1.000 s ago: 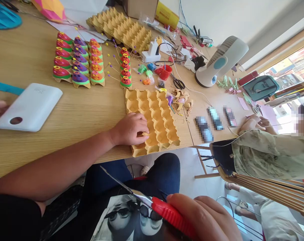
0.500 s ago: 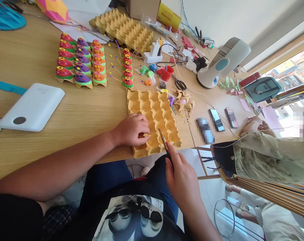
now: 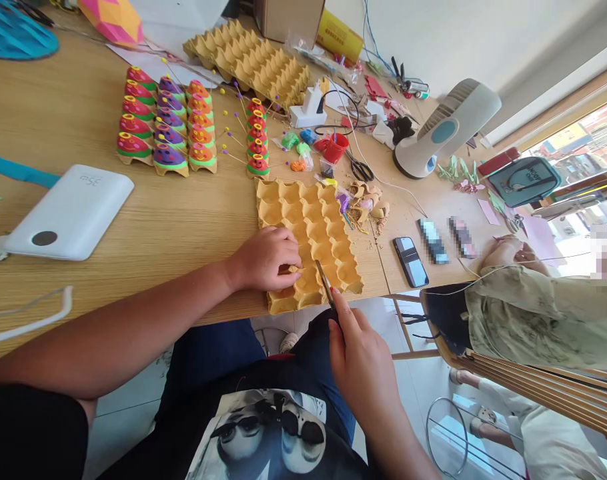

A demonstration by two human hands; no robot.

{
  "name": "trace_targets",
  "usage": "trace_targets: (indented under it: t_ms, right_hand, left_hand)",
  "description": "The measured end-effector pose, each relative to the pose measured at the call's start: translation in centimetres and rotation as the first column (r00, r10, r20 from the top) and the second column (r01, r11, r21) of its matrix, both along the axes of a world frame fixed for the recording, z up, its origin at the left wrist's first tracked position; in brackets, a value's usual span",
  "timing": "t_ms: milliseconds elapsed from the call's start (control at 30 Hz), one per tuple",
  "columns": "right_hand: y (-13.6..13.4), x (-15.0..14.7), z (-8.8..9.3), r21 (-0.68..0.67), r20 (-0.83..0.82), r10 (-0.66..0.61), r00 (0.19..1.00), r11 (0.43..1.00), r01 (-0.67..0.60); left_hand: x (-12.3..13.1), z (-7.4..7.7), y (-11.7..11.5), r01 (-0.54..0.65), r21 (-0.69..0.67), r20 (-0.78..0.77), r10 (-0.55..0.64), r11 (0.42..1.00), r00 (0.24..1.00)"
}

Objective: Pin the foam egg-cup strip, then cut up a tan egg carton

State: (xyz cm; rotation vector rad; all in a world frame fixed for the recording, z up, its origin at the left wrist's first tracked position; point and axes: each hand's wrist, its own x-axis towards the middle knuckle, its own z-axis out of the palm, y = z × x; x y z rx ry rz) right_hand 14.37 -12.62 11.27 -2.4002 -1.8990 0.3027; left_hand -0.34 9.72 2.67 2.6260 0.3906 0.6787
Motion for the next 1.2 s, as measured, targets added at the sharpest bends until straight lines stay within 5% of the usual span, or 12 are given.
trace_targets:
  t_ms: [367, 1200]
  right_hand:
    - [1.5, -0.9, 0.0, -0.199, 0.163, -0.013, 0.987, 0.979, 0.046]
    - [1.6, -0.9, 0.9, -0.273, 0.218, 0.051, 0.975, 0.962, 0.011]
  left_hand:
    - [0.0, 0.0, 0.0, -0.002, 0.003, -0.023, 0.002, 1.0, 1.0]
    - [0.0, 0.0, 0.0, 0.004, 0.0, -0.025, -0.004, 1.0, 1.0]
